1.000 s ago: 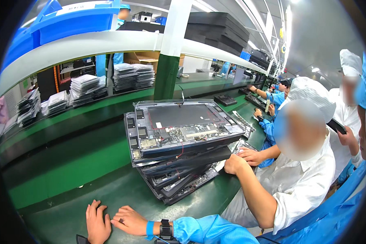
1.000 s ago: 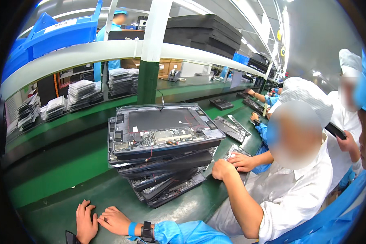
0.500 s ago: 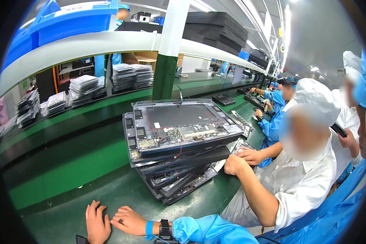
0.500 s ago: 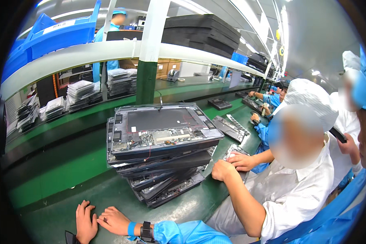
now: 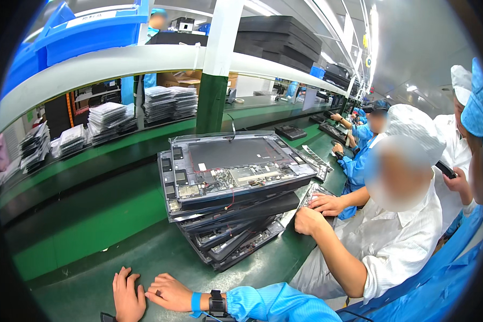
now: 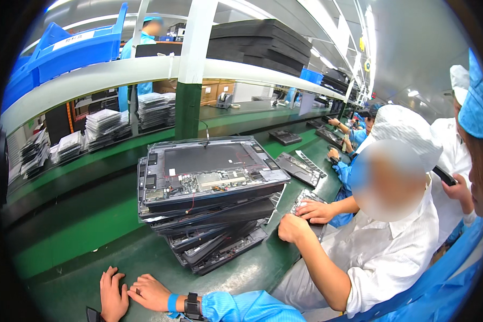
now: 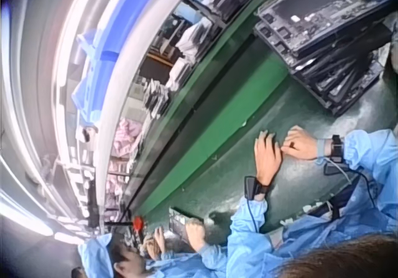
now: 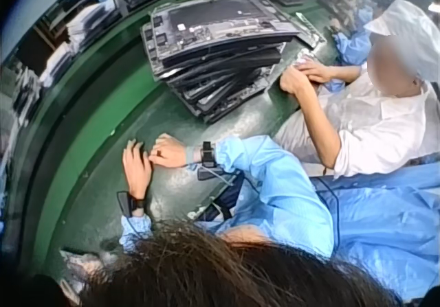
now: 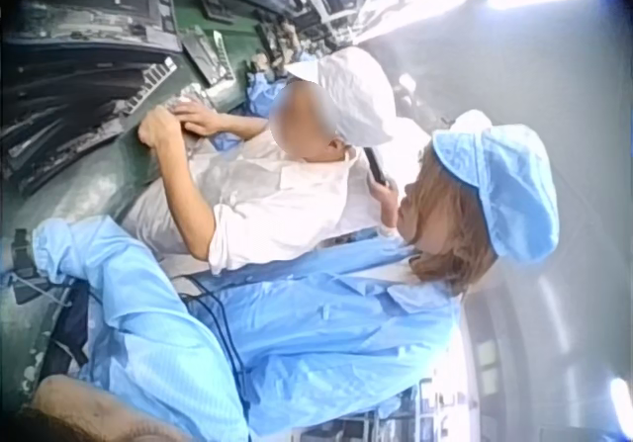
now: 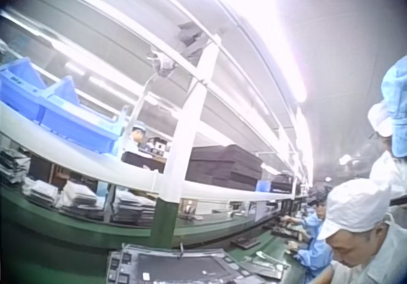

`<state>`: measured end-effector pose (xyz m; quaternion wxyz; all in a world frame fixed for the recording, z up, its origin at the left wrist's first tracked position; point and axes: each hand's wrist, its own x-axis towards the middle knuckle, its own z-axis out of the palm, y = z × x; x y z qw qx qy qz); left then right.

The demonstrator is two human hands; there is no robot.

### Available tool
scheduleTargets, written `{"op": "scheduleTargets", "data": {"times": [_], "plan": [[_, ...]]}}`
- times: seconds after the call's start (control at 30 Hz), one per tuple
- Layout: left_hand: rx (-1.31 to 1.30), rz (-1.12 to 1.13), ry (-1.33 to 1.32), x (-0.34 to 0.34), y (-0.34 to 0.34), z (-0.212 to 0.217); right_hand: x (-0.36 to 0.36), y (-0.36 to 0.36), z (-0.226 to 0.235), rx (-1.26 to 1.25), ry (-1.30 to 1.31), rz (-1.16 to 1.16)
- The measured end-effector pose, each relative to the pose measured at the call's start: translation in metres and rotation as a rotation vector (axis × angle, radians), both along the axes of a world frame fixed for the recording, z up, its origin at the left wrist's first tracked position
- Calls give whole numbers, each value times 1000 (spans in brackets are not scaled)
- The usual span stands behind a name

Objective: The recorder is performing assembly on tablet devices at a factory workstation, specifically connecting ribbon cables and placing internal battery or board components.

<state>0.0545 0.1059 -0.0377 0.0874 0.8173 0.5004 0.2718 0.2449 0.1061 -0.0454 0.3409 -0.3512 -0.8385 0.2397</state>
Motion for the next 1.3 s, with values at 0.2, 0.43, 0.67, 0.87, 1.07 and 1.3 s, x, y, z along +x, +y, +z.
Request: {"op": "scheduleTargets", "data": {"times": [0.2, 0.43, 0.67, 0.87, 1.07, 1.3], "plan": [[1, 4, 7, 1, 0, -1, -1, 1, -6, 29, 32, -22], [125, -40, 86, 3, -2, 14, 1, 0, 1, -20, -34, 10], [96, -32, 69, 4, -3, 17, 0, 1, -2, 21, -10, -8], [3, -1, 7, 0, 0, -1, -3, 0, -9, 17, 40, -20], [16, 9, 12, -2, 0, -3, -3, 1, -10, 29, 35, -14], [77, -44, 65, 5, -3, 20, -1, 0, -5, 50, 32, -22]]}}
